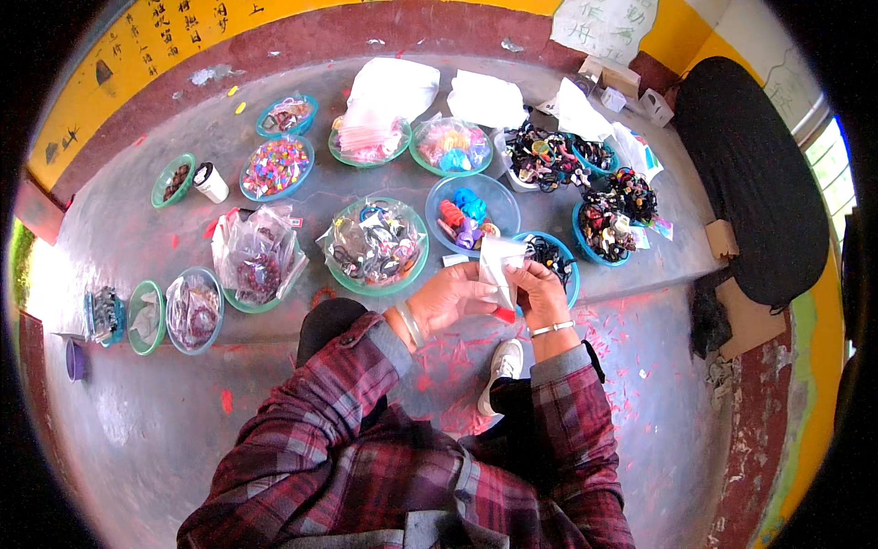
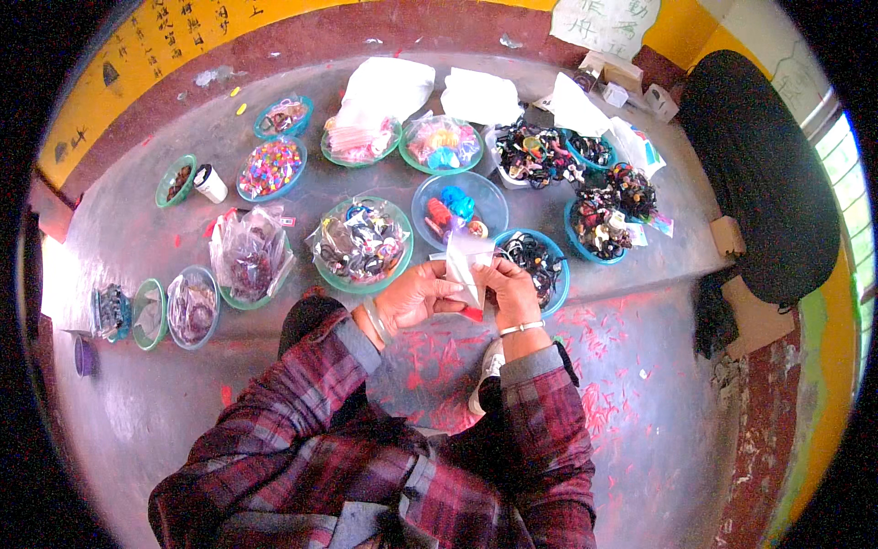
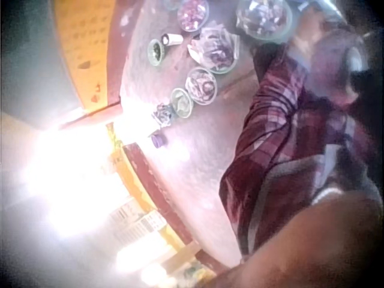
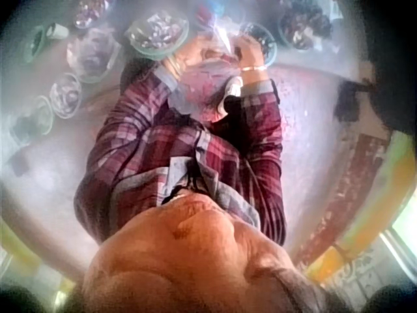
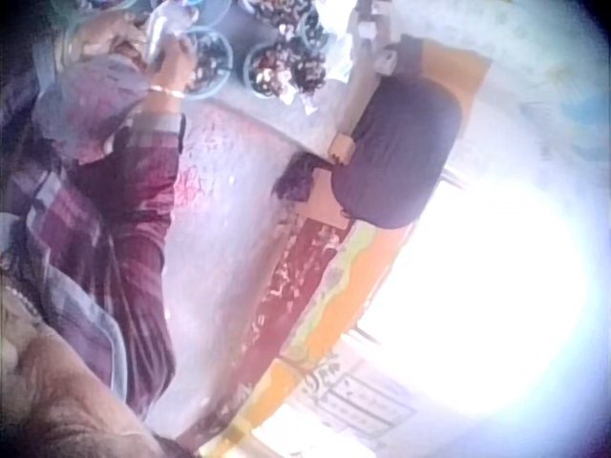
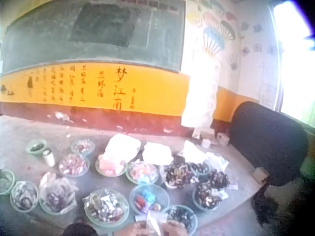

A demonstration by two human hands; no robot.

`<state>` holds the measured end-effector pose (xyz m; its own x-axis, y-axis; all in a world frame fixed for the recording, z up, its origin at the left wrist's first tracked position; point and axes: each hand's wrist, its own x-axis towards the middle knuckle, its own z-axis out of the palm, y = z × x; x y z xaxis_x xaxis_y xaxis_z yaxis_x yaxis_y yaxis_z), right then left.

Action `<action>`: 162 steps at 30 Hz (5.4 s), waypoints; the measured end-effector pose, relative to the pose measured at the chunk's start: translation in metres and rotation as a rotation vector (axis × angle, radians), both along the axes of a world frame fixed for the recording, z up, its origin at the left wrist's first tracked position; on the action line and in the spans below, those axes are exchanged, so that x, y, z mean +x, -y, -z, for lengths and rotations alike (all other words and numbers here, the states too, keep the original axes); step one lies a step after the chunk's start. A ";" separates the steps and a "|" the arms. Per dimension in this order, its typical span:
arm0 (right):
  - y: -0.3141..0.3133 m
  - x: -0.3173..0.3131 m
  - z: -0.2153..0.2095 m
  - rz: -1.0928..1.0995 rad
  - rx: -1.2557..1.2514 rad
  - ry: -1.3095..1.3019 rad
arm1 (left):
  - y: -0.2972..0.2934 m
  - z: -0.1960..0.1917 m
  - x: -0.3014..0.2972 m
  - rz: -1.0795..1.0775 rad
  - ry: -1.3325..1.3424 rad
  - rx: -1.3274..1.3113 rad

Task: The person sits on the floor surrounded by bowls of craft supplies and sorts small items into clear plastic bags. They pick up items from the bowls, place them into bags, and occasionally seal the bags.

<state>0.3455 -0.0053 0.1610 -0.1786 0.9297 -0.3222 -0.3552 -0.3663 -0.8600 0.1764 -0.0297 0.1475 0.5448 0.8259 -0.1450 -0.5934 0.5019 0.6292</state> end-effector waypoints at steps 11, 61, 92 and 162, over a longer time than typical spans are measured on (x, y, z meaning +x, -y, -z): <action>0.001 0.000 0.001 0.091 0.274 0.405 | -0.008 0.029 0.004 -0.088 -0.189 0.044; 0.013 -0.018 -0.009 0.184 0.747 0.958 | -0.001 0.024 0.006 -0.204 -0.180 -0.068; 0.005 -0.008 0.000 0.051 0.561 0.675 | -0.003 0.021 -0.001 -0.158 0.060 -0.068; 0.003 0.003 0.002 0.195 0.145 0.141 | -0.034 0.232 -0.014 -0.633 -1.540 0.259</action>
